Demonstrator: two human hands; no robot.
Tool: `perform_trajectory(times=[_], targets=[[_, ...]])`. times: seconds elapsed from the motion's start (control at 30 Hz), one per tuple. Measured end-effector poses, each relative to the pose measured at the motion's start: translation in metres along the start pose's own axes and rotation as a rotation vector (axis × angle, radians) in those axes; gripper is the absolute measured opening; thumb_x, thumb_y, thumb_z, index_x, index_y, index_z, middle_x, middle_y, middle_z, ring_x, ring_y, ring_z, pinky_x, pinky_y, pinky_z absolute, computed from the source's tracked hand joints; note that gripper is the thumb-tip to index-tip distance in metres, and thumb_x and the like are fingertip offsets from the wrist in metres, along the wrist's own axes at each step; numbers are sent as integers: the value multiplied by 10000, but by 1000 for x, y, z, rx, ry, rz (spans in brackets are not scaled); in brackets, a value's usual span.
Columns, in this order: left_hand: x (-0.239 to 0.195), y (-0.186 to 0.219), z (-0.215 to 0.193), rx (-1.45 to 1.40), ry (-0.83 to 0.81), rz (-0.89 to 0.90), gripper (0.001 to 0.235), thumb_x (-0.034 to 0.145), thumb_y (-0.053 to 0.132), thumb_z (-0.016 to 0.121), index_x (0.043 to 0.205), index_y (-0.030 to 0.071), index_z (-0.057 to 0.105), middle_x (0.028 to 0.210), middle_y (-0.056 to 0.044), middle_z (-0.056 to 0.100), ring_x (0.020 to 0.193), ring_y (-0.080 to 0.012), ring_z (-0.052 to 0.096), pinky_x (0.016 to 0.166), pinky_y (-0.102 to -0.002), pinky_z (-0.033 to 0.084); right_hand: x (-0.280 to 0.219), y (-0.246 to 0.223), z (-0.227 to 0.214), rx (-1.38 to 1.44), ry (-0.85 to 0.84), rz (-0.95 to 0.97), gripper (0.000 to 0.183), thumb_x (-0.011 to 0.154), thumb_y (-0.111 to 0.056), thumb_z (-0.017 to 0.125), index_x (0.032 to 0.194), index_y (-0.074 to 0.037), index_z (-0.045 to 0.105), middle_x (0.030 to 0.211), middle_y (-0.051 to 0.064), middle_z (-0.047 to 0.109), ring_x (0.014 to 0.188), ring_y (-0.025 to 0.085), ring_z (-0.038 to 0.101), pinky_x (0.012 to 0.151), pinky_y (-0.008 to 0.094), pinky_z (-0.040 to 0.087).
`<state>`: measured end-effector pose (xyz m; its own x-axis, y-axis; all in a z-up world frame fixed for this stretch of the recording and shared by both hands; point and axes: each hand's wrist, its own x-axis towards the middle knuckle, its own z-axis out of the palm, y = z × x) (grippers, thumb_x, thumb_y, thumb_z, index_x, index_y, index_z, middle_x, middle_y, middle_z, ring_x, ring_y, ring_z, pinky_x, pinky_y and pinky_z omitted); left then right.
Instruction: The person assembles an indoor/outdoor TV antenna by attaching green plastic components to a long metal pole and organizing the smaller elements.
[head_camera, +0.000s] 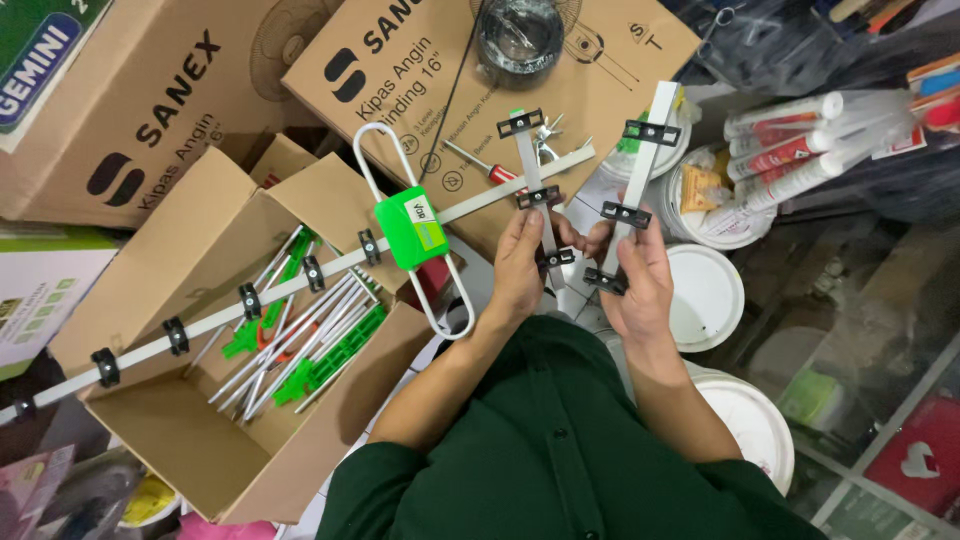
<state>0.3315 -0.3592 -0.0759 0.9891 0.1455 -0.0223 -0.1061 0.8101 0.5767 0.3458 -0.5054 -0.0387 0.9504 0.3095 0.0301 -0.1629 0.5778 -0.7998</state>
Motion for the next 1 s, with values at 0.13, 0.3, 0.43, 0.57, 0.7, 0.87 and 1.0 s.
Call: perform_trajectory(times=[0.13,0.3,0.43,0.57,0.7,0.87,1.0], targets=[[3,-11,3,34,52,-1,369,1123,286,448,1362,18,533,916,-80,589,833,-206,619,793,-350,525,6,-7,-11,-55,-29,43,589,1082,-234,602,1585,-22,383,1169,125,652,1006,186,590,953,343,475],[4,-19,-3,100,-11,47,340,1150,293,457,1313,7,542,845,-61,531,786,-215,614,753,-324,492,16,-13,-20,-70,-35,75,545,1062,-176,571,1557,-21,402,1182,158,660,966,186,597,897,344,495],[2,-26,-10,161,-44,66,310,1107,245,503,1309,13,540,848,-54,517,794,-201,599,765,-338,502,21,-9,-30,-72,-39,126,478,1008,-73,527,1470,-67,408,1125,145,637,930,199,609,877,348,514],[-1,-27,-22,232,-30,57,270,1103,235,531,1254,12,534,818,-26,513,762,-176,594,741,-321,507,23,1,-42,-129,-99,114,446,1014,-62,552,1442,-89,431,1026,114,591,841,183,559,803,330,474],[-22,-25,-45,565,-1,-35,262,1102,261,561,1131,2,529,860,-49,617,786,-131,597,714,-284,477,19,14,-49,-39,-49,127,293,1147,-241,529,1362,-55,461,970,104,585,819,175,550,767,314,469],[-33,-29,-51,560,56,-45,305,1135,278,506,1154,-7,611,818,-33,637,765,-96,588,708,-252,474,16,22,-49,-367,-86,104,287,1149,-253,548,1288,-3,519,1047,89,617,933,165,600,878,309,516],[-28,-22,-37,616,101,18,317,1140,250,487,1261,-14,614,839,-24,613,782,-88,568,716,-235,451,9,25,-36,-430,-92,92,338,1127,-223,566,1359,20,532,1050,79,618,942,141,585,878,300,497]])
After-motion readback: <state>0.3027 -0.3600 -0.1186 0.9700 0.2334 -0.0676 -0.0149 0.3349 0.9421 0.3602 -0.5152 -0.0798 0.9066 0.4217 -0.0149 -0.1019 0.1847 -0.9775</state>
